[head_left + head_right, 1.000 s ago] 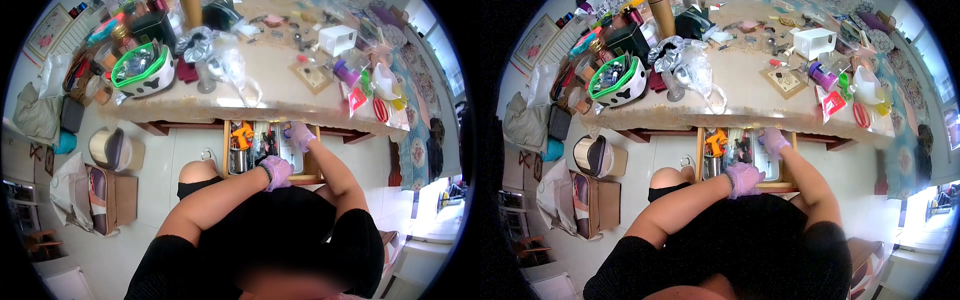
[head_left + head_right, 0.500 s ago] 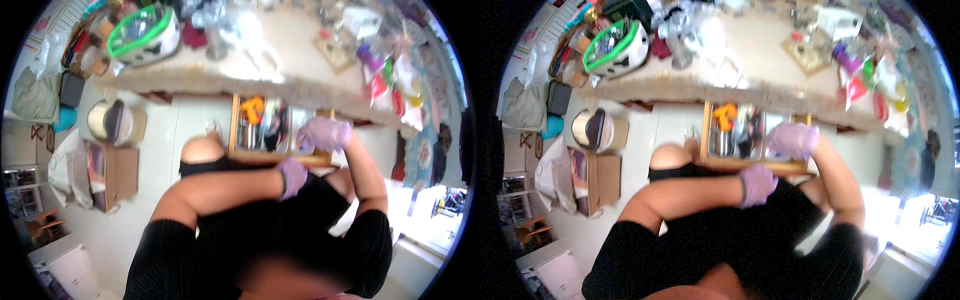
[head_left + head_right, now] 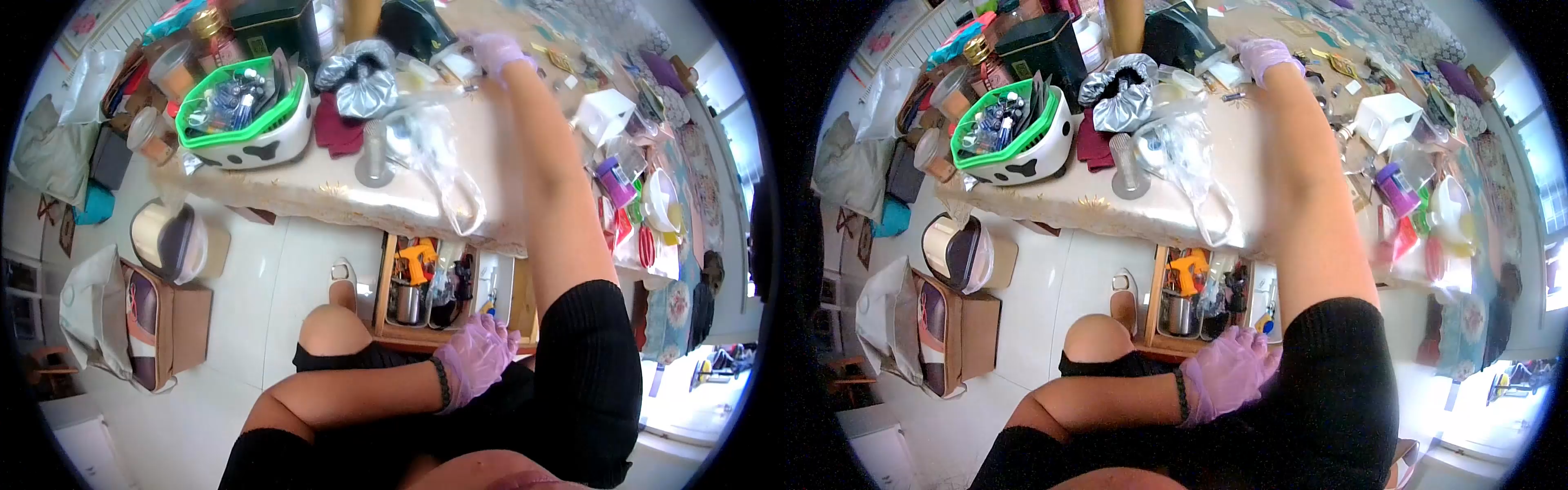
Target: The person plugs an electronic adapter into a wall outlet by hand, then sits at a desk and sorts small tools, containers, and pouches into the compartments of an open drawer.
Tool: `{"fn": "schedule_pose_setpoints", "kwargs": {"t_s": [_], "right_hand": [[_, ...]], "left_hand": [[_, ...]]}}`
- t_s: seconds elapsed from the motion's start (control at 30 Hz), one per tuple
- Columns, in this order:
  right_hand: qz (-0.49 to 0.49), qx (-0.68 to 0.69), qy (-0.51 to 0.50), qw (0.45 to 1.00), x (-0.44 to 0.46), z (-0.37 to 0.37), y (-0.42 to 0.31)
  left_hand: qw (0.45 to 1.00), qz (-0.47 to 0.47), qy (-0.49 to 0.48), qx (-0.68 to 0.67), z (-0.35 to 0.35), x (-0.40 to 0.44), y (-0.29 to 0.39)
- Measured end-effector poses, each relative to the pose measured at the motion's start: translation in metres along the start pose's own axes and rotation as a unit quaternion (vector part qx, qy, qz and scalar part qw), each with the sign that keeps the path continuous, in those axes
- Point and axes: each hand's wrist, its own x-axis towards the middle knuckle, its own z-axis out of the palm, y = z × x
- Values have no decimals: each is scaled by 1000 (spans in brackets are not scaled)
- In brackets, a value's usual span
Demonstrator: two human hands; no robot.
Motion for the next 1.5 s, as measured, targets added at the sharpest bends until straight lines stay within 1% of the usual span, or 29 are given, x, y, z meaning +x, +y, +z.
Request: {"fn": "schedule_pose_setpoints", "kwargs": {"t_s": [0.03, 0.1, 0.13, 0.2, 0.23, 0.3, 0.33, 0.4, 0.47, 0.53, 0.57, 0.63, 0.67, 0.73, 0.77, 0.8, 0.87, 0.9, 1.0, 1.07, 1.1, 1.17, 1.2, 1.23, 1.3, 1.33, 1.37, 1.43, 1.5], "right_hand": [[0, -1, 1, 1000, 9, 7, 4], [43, 6, -109, 993, 23, 18, 5], [41, 5, -113, 993, 24, 22, 6], [107, -22, -98, 989, 10, -2, -8], [105, -22, -98, 989, 5, -9, -10], [94, -69, 1, 993, -8, -19, -10], [66, -53, 118, 989, -10, -9, 9], [95, -45, 228, 968, -28, -33, 18], [122, 69, 295, 945, -55, -68, 15], [120, 282, 330, 893, -103, -119, -11], [103, 383, 324, 859, -128, -142, -24], [57, 520, 262, 811, -190, -173, -47], [42, 559, 206, 802, -227, -179, -58], [42, 565, 108, 817, -301, -193, -99], [130, 561, 4, 818, -329, -190, -109], [205, 609, -22, 766, -349, -165, -122], [254, 679, -44, 688, -386, -115, -140], [284, 711, -40, 643, -402, -84, -145], [336, 693, -32, 638, -432, -16, -154], [378, 711, -53, 590, -439, 5, -156], [379, 713, -53, 588, -440, 7, -156], [338, 637, -74, 689, -435, 8, -158], [334, 626, -81, 700, -432, 13, -158], [328, 630, -83, 699, -428, 15, -161], [327, 669, -77, 663, -420, 10, -170], [354, 648, -133, 661, -418, 3, -172], [352, 649, -136, 660, -417, 1, -177], [300, 689, -111, 650, -415, -2, -184], [288, 696, -117, 648, -407, -10, -190]], "left_hand": [[997, 2, 71, 24, 5, -1, -2], [998, -9, 45, 35, 3, 3, -3], [999, -10, 52, 13, 6, 3, -2], [998, -12, 58, -10, 4, 0, 1], [1000, -7, 26, -1, -2, -1, 1], [1000, -4, -7, 5, -7, 0, 0], [999, 9, -48, -5, -4, 4, 0], [991, 14, -128, -25, -12, 9, -1], [995, -5, -92, -24, 3, 15, 1], [993, -13, -89, -81, 18, 19, 5], [983, 25, -165, -80, 7, 14, 10], [979, 76, -154, -106, 21, 3, 21], [970, 105, -183, -117, 27, -1, 30], [954, 143, -222, -145, 27, -6, 39], [953, 144, -222, -148, 29, -6, 42], [948, 148, -243, -146, 31, -3, 43], [947, 156, -252, -127, 42, 5, 44], [942, 136, -285, -111, 37, 9, 44], [955, 128, -257, -73, 64, 20, 43], [954, 115, -267, -73, 63, 23, 41], [953, 104, -275, -74, 64, 24, 40], [960, 108, -247, -74, 70, 26, 39], [961, 106, -243, -79, 69, 27, 39], [962, 104, -238, -85, 68, 28, 39], [966, 103, -217, -90, 71, 27, 40], [966, 102, -224, -84, 72, 27, 40], [965, 102, -230, -78, 73, 28, 40], [963, 114, -237, -60, 75, 28, 43], [961, 127, -242, -40, 77, 29, 45]]}}
